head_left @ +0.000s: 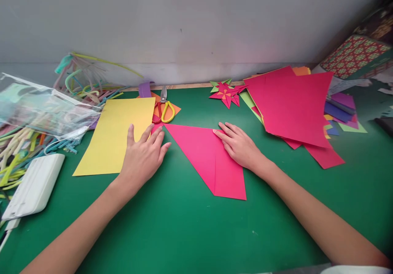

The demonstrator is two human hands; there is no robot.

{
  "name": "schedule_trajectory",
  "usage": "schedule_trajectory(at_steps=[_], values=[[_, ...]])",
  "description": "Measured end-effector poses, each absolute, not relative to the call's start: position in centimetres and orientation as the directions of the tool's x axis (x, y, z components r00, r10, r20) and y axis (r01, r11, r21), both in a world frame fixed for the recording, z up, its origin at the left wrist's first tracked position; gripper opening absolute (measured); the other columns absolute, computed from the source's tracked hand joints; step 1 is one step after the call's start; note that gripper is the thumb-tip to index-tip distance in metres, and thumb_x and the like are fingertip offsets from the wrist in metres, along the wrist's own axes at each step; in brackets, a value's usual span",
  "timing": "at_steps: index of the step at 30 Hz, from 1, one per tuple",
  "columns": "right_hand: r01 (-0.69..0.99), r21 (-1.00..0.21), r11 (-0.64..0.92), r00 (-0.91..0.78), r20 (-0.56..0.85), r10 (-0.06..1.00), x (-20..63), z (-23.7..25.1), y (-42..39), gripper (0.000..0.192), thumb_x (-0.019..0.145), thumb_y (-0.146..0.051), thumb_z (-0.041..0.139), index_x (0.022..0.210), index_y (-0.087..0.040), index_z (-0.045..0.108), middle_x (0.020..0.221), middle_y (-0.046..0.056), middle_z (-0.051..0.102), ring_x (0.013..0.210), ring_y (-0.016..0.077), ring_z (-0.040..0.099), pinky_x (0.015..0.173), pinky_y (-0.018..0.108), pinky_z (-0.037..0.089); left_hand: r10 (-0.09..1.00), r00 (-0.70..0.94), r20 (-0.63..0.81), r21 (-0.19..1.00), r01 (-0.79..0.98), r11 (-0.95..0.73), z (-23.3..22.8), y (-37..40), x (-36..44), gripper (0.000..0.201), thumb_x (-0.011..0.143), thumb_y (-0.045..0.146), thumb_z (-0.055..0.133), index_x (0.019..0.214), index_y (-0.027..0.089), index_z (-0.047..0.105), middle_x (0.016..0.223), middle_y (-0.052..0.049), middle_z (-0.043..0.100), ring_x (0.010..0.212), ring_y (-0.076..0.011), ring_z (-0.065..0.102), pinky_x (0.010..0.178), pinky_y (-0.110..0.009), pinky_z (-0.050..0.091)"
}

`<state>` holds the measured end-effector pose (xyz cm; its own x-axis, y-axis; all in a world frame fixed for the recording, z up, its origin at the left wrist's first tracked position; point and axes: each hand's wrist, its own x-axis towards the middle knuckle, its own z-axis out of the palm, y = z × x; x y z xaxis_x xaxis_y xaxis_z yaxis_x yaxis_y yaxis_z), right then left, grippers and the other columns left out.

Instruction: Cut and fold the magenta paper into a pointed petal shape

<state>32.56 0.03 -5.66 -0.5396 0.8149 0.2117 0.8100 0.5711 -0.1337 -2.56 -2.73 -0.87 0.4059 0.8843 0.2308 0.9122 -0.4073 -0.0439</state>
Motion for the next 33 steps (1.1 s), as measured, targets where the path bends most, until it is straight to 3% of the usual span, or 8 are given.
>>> schedule_trajectory(at_steps=[6,16,22,25,28,30,33], values=[[0.811,-0.108,0.574,-0.546,0.21,0.811,32.4,-5.3,0.0,0.05,0.108,-0.021,0.041,0.156,-0.023,0.054,0.167,0.011,0.046,0.153,0.0344,0.043,0.123,0.057,0.042,0.859,0.48,0.18,-0.017,0.874,-0.485,-2.1,-0.9,-1.4,0.057,0.111,0.048,0.034,0.159,0.021,0.05,0.161,-0.012,0.052,0.155,-0.035,0.042,0.131,-0.068,0.001],[0.814,-0.113,0.57,-0.544,0.2,0.815,32.5,-5.5,0.0,0.053,0.105,-0.018,0.043,0.157,-0.022,0.053,0.168,0.012,0.045,0.154,0.0341,0.043,0.123,0.057,0.042,0.875,0.41,0.256,-0.062,0.911,-0.408,-1.6,-0.2,-2.7,0.054,0.112,0.048,0.033,0.147,0.02,0.061,0.147,-0.015,0.066,0.148,-0.0354,0.052,0.131,-0.069,0.0],[0.812,-0.12,0.571,-0.543,0.201,0.815,32.5,-5.7,0.1,0.054,0.105,-0.018,0.044,0.158,-0.023,0.052,0.169,0.011,0.044,0.154,0.0346,0.042,0.124,0.056,0.04,0.873,0.376,0.312,-0.047,0.923,-0.381,-1.2,-0.7,-2.8,0.048,0.113,0.038,0.035,0.144,0.012,0.06,0.147,-0.017,0.065,0.147,-0.0317,0.052,0.133,-0.059,0.015],[0.814,-0.128,0.567,-0.539,0.198,0.819,32.5,-5.7,0.1,0.053,0.105,-0.018,0.044,0.158,-0.022,0.053,0.169,0.011,0.044,0.154,0.0349,0.042,0.124,0.056,0.04,0.801,0.556,0.222,0.016,0.819,-0.573,-1.5,-1.5,-2.0,0.05,0.113,0.039,0.035,0.154,0.017,0.053,0.162,-0.011,0.052,0.155,-0.0274,0.043,0.133,-0.048,0.022],[0.816,-0.132,0.563,-0.537,0.187,0.823,32.5,-5.5,0.1,0.053,0.105,-0.018,0.044,0.158,-0.023,0.053,0.169,0.01,0.043,0.155,0.0349,0.041,0.124,0.058,0.04,0.68,0.728,0.09,0.049,0.678,-0.733,-2.0,-2.7,-1.3,0.061,0.112,0.048,0.036,0.168,0.023,0.033,0.173,-0.005,0.034,0.161,-0.0259,0.031,0.134,-0.047,0.017],[0.817,-0.13,0.561,-0.538,0.179,0.824,32.4,-5.4,0.1,0.053,0.106,-0.019,0.043,0.158,-0.023,0.053,0.169,0.011,0.043,0.155,0.0346,0.041,0.124,0.057,0.039,0.658,0.751,0.057,0.046,0.656,-0.753,-2.3,-3.4,-1.3,0.07,0.111,0.053,0.037,0.171,0.023,0.02,0.175,-0.005,0.027,0.163,-0.026,0.027,0.135,-0.047,0.012],[0.822,-0.124,0.556,-0.535,0.167,0.828,32.3,-5.2,0.0,0.052,0.107,-0.02,0.042,0.158,-0.022,0.052,0.169,0.011,0.043,0.155,0.0347,0.041,0.125,0.057,0.038,0.673,0.739,0.034,0.041,0.672,-0.74,-2.5,-4.0,-2.2,0.073,0.11,0.055,0.037,0.172,0.026,0.012,0.175,-0.005,0.026,0.162,-0.0264,0.029,0.135,-0.048,0.011]])
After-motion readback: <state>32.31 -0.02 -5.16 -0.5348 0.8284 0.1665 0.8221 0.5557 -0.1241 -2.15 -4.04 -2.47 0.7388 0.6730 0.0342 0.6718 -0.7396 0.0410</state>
